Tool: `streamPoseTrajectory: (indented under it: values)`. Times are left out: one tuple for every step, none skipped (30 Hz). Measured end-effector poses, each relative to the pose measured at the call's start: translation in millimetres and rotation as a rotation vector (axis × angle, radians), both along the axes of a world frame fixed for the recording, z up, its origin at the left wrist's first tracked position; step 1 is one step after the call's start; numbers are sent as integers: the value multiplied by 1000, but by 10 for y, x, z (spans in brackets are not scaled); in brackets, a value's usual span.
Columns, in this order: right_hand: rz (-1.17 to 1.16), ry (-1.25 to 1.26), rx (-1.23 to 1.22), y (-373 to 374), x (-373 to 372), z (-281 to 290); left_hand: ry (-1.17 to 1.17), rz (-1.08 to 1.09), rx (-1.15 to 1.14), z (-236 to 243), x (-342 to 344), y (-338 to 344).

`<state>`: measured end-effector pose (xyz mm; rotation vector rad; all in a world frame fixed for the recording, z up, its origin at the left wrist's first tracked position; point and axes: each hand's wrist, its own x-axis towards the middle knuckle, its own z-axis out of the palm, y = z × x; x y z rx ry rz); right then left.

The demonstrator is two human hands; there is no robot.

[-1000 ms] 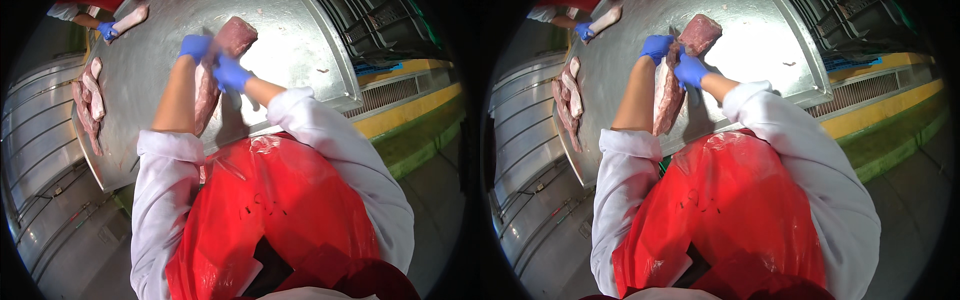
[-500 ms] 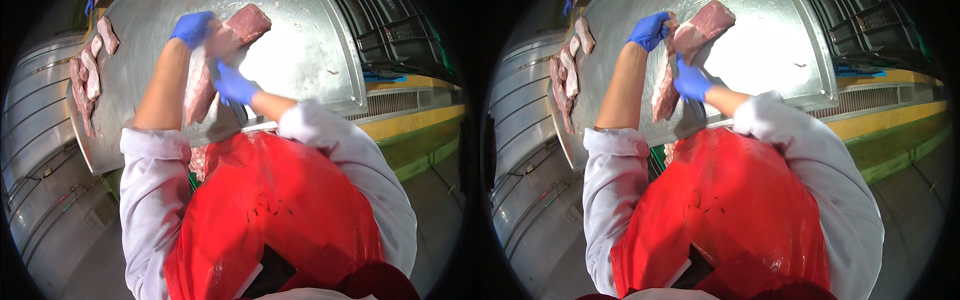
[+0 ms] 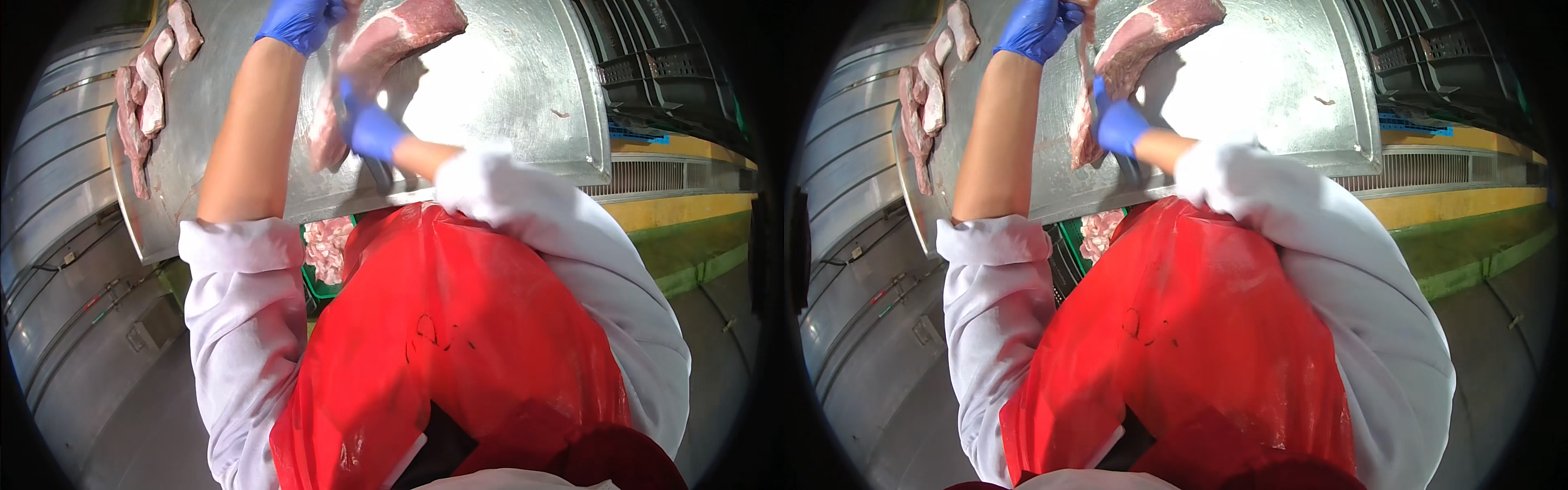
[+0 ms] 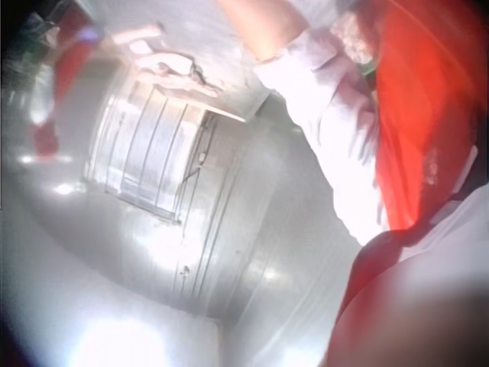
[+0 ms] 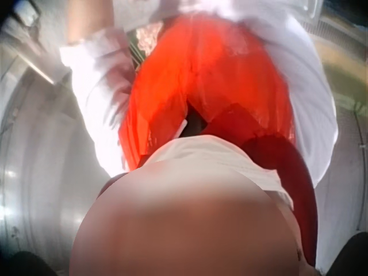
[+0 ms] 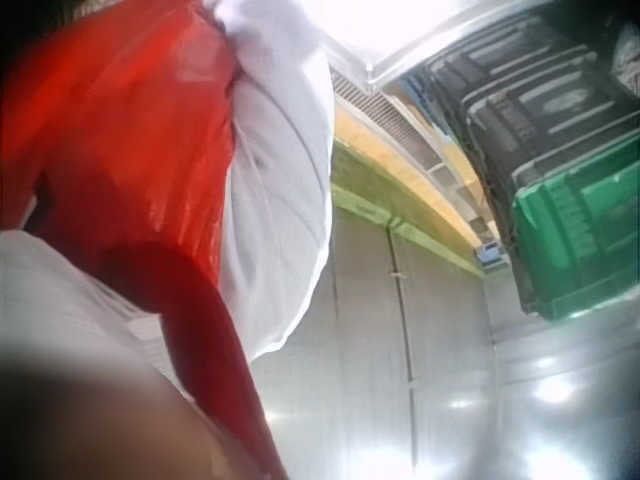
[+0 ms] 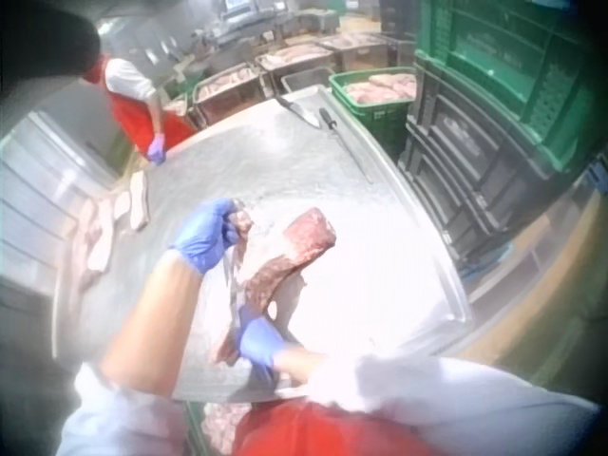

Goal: The person trims fat from large cuts of raw meat using a knife on a stainless steel table. Trimmed fat is placed into a green basket, and the trimmed meat is set aside on the table.

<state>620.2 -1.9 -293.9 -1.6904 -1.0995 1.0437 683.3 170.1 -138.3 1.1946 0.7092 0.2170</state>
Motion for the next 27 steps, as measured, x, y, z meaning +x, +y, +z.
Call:
streamPoseTrajectory:
  values:
    - [99, 299, -225, -328, -13, 530, 2, 44, 40, 81, -78, -27]
    - [77, 284, -202, -432, -51, 597, -15, 51, 33, 213, -79, -128]
    - [58, 269, -181, -539, -111, 657, -26, 60, 25, 319, -97, -245]
    - [25, 190, -140, -324, -122, 487, -35, 68, 15, 376, -99, -314]
    - [-16, 108, -98, -125, -140, 336, -133, -23, -140, 394, -102, -345]
    - [-19, -50, -25, 225, -162, 97, -152, -44, -124, 512, -189, -409]
    - [-43, 362, -118, 382, -72, 196, -179, -72, -126, 557, -248, -427]
    - [-53, 332, -132, 359, -180, 155, -211, -108, -122, 627, -273, -437]
    - [-39, 224, -103, 227, -390, 43, -182, 1, -139, 683, -348, -457]
    - [-31, 21, -23, 77, -621, -80, -192, 22, -94, 768, -438, -477]
    - [-142, -289, 94, -26, -661, -494, -216, -28, -79, 788, -288, -557]
    - [-198, -586, 278, -30, -830, -477, -227, 17, -22, 926, -439, -599]
    - [-165, -343, 173, -10, -850, -484, -276, -4, -43, 1044, -554, -669]
    - [-123, -103, 54, 29, -855, -169, -325, -20, -68, 1104, -698, -710]
    - [-105, 136, -72, 58, -845, 106, -373, -60, -98, 1142, -810, -742]
    - [-100, 167, -72, 152, -815, 147, -383, -75, -100, 1169, -901, -761]
    - [-95, 199, -71, 245, -786, 179, -397, -93, -95, 1211, -972, -766]
    - [-83, 88, -55, 193, -984, -33, -412, -119, -89, 1273, -1022, -769]
    - [-75, -24, -42, 147, -1179, -262, -461, -109, -40, 1401, -1143, -809]
    - [-49, 34, -97, -36, -1388, -101, -508, -69, 11, 1562, -1427, -819]
    - [-11, 89, -152, -225, -1611, 117, -553, -17, 70, 1705, -1746, -810]
    - [-25, 437, -271, -440, -1631, 766, -593, 8, 99, 1782, -2006, -742]
    - [-37, 637, -231, -373, -1724, 735, -622, 30, 131, 1962, -2272, -722]
    - [-52, 836, -187, -159, -1814, 600, -646, 55, 158, 2141, -2525, -685]
    - [0, 675, -89, 39, -1878, 192, -667, 64, 180, 2315, -2754, -670]
    - [23, 506, 10, 228, -1904, -221, -667, 78, 198, 2470, -2990, -667]
    - [31, 512, -110, 182, -1942, 358, -707, 136, 259, 2512, -3479, -570]
